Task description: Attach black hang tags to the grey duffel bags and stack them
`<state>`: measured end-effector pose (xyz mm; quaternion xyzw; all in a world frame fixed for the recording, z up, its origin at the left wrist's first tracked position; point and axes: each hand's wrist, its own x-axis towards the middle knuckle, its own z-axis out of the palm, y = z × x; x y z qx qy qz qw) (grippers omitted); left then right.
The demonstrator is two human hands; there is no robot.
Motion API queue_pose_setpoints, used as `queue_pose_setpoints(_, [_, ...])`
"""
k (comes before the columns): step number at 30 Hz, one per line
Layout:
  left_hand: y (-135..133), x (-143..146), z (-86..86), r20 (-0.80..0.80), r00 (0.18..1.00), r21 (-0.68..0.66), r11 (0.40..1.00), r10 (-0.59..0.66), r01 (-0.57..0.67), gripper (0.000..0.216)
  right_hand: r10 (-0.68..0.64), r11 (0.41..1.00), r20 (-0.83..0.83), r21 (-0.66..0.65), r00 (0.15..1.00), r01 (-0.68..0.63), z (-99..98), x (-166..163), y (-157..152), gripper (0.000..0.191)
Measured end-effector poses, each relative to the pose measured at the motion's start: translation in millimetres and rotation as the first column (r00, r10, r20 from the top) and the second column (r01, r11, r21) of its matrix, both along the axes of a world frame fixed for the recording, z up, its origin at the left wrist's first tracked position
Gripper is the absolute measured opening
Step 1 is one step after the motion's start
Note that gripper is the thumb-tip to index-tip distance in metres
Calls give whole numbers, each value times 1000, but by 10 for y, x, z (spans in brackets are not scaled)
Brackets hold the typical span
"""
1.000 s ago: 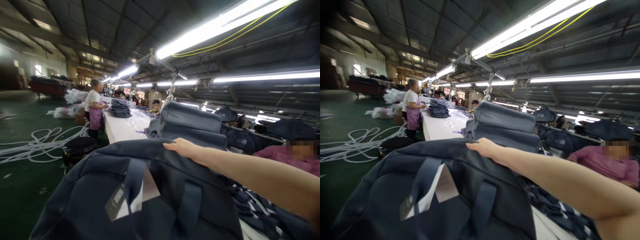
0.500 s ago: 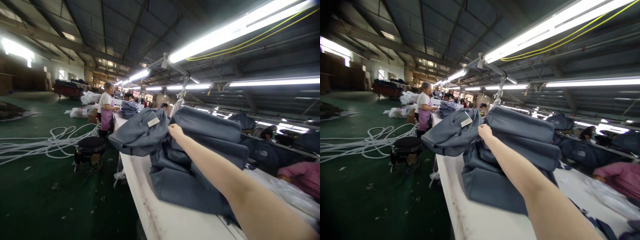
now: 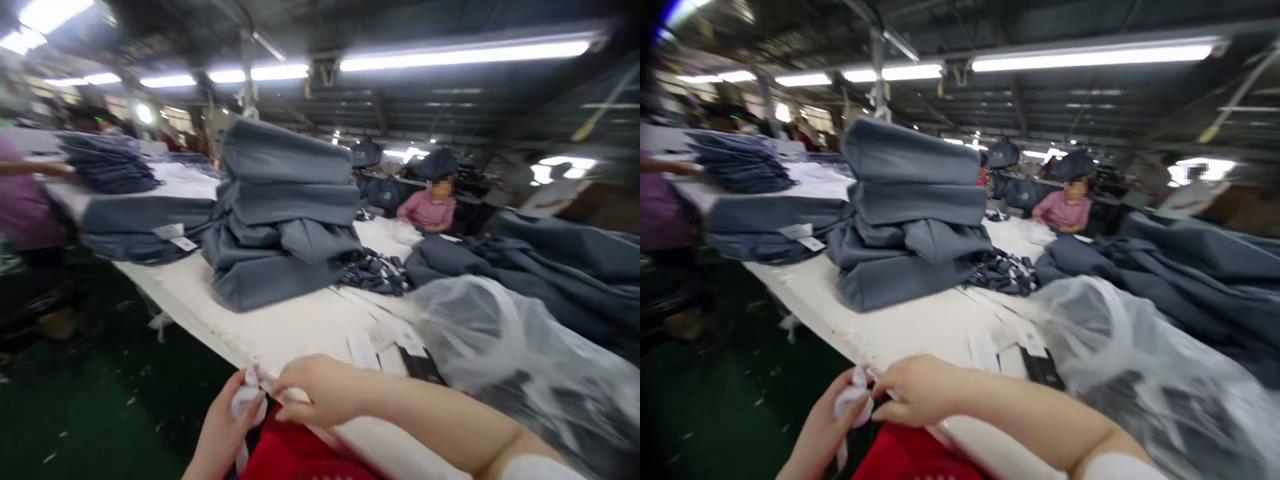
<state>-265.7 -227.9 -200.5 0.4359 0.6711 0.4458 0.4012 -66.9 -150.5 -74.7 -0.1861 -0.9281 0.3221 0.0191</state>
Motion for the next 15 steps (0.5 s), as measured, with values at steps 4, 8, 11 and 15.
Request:
queue_pose_setpoints(4, [352,714,236,272,945,165,976,-183,142,68,-527,829,-132,-296,840,474,-216,531,-149,70])
queue_pose_setpoints(8, [444,1415,308,266,899,157,936,-349,316,63,-788,612,-180,-326,589,720,-505,1010,-376,72])
queue_pose_setpoints(11, [442,1839,181,263,907,34,943,-328,331,65,-821,568,-117,-269,559,778,-591,1259,-507,56])
queue_pose_setpoints(15, [571,2267,-124,298,845,27,888,-445,458,77,-783,612,1,-177,622,770,-609,1506,-502,38])
